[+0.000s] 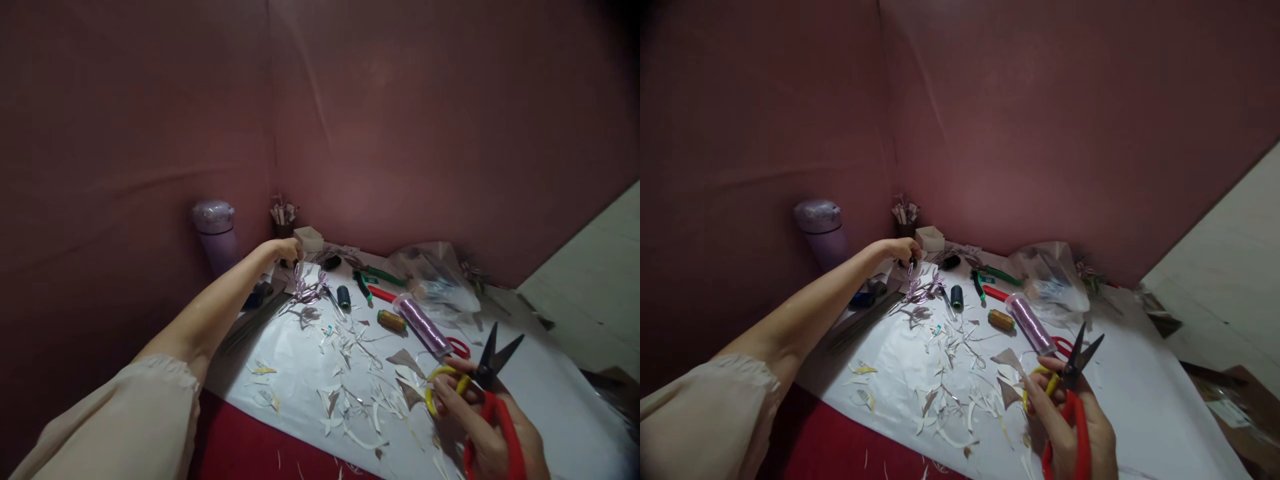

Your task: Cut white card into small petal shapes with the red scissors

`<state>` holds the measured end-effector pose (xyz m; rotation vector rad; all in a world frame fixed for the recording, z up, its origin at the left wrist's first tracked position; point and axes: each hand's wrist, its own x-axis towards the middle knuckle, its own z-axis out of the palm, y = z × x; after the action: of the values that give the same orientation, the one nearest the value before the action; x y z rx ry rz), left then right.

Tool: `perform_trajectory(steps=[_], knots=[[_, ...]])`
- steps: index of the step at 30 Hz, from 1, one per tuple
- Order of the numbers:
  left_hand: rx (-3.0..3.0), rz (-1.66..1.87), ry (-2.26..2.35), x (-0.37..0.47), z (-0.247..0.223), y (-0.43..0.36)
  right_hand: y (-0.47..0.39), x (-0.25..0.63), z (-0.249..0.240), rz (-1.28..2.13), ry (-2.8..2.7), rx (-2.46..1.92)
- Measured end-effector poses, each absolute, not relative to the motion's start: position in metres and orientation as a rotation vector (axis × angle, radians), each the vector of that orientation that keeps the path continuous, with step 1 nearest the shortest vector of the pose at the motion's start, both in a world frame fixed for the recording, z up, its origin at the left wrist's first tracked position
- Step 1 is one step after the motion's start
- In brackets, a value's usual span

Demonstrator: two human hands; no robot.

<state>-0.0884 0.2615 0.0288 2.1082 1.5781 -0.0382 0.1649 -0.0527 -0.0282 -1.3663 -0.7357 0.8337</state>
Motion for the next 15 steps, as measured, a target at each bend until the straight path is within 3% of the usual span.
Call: perform_trajectory(steps=[15], knots=[[2.435,0.030,1.469,-0.053,0.057,0.252,-0.048,0.167,-0.029,0.840,-0.672,-1.339]])
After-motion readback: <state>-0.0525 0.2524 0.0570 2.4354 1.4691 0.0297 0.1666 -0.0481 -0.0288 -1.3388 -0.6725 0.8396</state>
